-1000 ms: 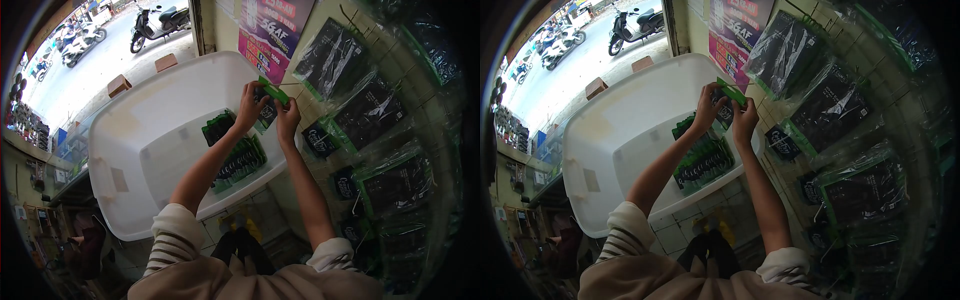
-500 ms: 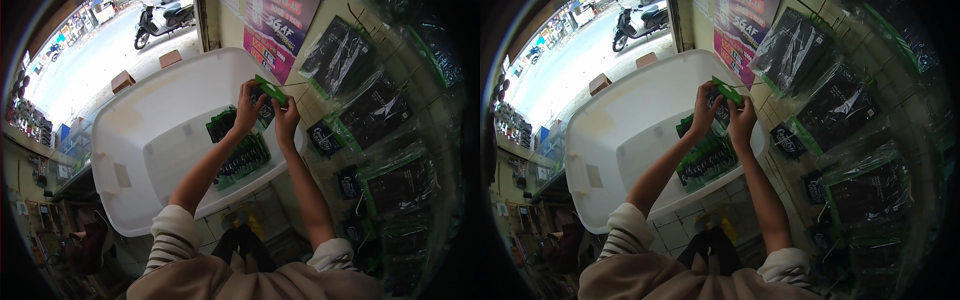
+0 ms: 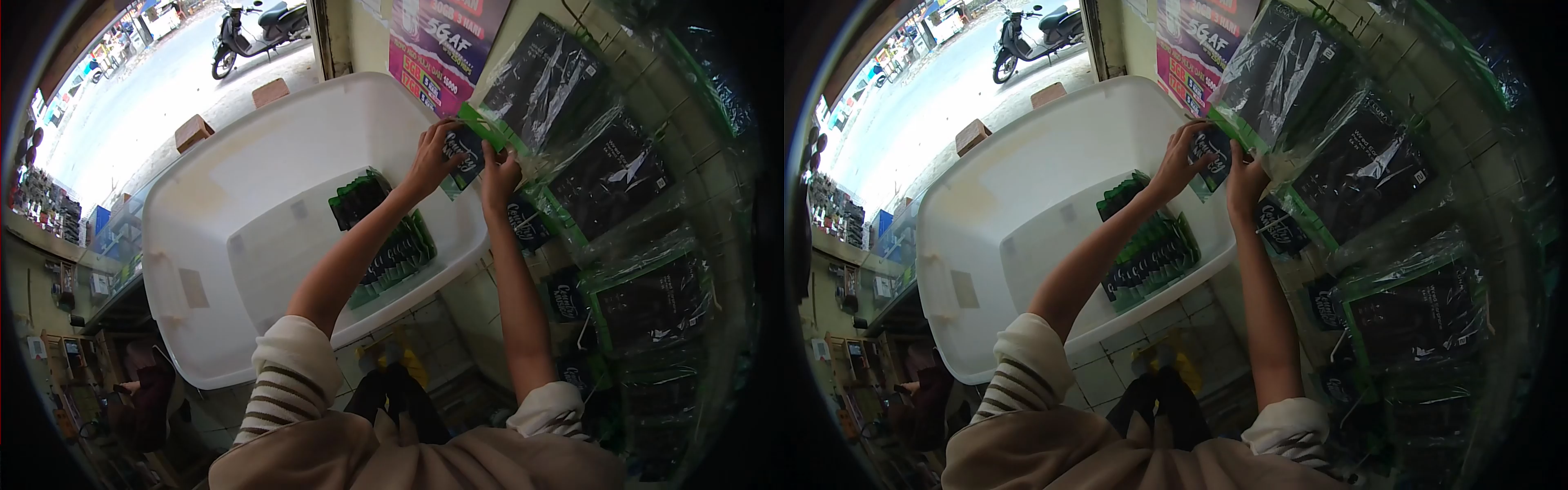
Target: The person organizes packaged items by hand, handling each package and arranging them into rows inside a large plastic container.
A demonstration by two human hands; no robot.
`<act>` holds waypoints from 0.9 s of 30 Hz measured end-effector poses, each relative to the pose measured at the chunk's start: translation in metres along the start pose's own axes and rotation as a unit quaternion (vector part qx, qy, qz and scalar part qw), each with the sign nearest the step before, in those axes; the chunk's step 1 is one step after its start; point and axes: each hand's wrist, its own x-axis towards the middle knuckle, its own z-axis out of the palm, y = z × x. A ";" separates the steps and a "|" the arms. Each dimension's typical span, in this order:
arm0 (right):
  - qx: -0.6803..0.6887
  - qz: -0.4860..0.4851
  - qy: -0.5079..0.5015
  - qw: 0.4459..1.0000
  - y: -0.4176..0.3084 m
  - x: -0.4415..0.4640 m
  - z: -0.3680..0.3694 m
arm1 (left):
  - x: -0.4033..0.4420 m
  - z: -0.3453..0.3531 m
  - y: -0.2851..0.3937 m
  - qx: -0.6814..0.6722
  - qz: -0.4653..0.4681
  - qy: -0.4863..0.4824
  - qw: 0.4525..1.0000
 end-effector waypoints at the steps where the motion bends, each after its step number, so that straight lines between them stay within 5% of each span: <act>1: 0.037 -0.015 0.026 0.999 0.005 0.003 -0.001 | 0.001 0.003 0.000 -0.001 -0.001 -0.002 1.000; 4: -0.107 -0.066 0.096 0.987 0.043 0.022 -0.001 | 0.001 0.012 0.003 0.042 0.000 0.008 0.999; 14: -0.019 -0.077 0.061 0.995 0.051 0.014 -0.004 | -0.008 0.031 -0.004 0.056 -0.072 0.037 0.995; 16: -0.058 0.009 -0.019 0.998 0.039 0.004 -0.008 | -0.014 0.028 -0.007 0.071 -0.068 0.040 0.994; 22: -0.057 0.050 -0.053 0.996 0.043 -0.008 -0.003 | -0.039 0.022 -0.014 0.087 -0.106 0.026 0.990; 27: -0.038 -0.037 0.014 0.999 0.016 -0.054 -0.014 | -0.084 -0.014 -0.014 0.094 -0.134 -0.006 0.987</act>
